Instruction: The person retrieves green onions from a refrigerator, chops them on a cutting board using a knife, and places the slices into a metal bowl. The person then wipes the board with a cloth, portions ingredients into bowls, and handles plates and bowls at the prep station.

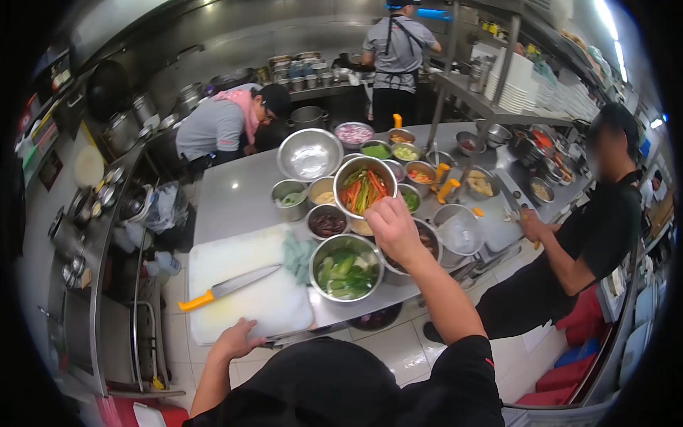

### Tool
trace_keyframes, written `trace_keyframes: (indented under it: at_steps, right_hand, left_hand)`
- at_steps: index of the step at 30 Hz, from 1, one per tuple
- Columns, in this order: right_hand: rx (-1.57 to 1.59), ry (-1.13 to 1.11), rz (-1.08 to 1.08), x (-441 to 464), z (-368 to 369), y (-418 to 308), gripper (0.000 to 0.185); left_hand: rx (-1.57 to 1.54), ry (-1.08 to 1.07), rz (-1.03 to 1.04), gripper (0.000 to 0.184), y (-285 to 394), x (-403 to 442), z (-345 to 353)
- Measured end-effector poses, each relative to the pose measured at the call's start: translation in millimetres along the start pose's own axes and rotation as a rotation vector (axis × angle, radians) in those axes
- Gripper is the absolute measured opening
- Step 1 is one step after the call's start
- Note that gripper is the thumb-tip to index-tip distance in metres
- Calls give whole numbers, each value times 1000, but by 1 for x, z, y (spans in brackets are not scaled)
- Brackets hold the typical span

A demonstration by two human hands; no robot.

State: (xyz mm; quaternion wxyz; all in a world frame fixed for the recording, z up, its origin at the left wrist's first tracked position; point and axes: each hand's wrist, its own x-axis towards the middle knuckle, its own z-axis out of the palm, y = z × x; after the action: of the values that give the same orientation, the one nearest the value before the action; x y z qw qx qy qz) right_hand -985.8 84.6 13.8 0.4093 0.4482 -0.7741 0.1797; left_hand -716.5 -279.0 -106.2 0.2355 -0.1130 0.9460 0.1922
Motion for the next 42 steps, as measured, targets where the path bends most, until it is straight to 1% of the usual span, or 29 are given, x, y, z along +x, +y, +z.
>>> trace_keyframes:
  at_steps: [3, 6, 8, 10, 12, 14, 15, 16, 18, 21, 22, 25, 26, 29, 30, 33, 34, 37, 38, 42]
  right_hand:
    - [143, -8, -50, 22, 37, -64, 22]
    - [273, -99, -107, 41, 88, -126, 23]
    - [313, -149, -137, 50, 125, -165, 22]
    - [376, -185, -111, 53, 173, -195, 19]
    - [373, -182, -71, 61, 215, -221, 15]
    - [286, -285, 114, 64, 265, -245, 15]
    - [237, -337, 205, 69, 278, -258, 15]
    - [293, -430, 289, 70, 286, -270, 15]
    - [404, -608, 462, 84, 286, -296, 17]
    - [451, -597, 373, 98, 281, -276, 19]
    - [463, -605, 436, 109, 280, -266, 19]
    - [307, -796, 312, 131, 302, -238, 21]
    - [200, -1001, 257, 140, 311, -238, 24]
    - [27, -1278, 128, 156, 325, -252, 23]
    - [-28, -1382, 37, 157, 336, -254, 18]
    - [-1, -1412, 74, 165, 339, -263, 16]
    - [0, -1394, 44, 162, 344, -262, 18]
    - [-41, -1320, 92, 154, 347, -258, 16]
    - [-108, -1302, 39, 161, 336, -257, 14]
    - [-110, -1201, 134, 188, 305, -240, 15]
  left_hand:
    - [-146, -7, 138, 71, -19, -12, -14]
    - [-285, 7, 162, 68, -40, -30, -23]
    - [-358, 67, 190, 64, -63, -37, -16]
    - [-412, 142, 230, 57, -82, -41, -10]
    - [-459, 138, 220, 55, -100, -47, -10]
    - [-500, 121, 200, 54, -111, -50, -15]
    - [-515, 105, 180, 54, -116, -51, -20]
    - [-530, 88, 159, 53, -121, -52, -22]
    - [-568, 131, 186, 52, -134, -52, -20]
    - [-629, 222, 196, 48, -152, -50, -16]
    - [-648, 254, 198, 47, -156, -48, -15]
    - [-747, 162, 116, 42, -159, -40, -22]
    - [-696, 164, 132, 41, -160, -36, -21]
    - [-561, 184, 157, 38, -160, -25, -16]
    - [-529, 190, 150, 38, -159, -23, -15]
    - [-499, 201, 110, 37, -158, -20, -13]
    - [-498, 202, 99, 37, -158, -20, -14]
    - [-504, 227, 102, 37, -156, -19, -16]
    - [-508, 215, 104, 37, -156, -18, -16]
    - [-525, 178, 104, 37, -159, -17, -17]
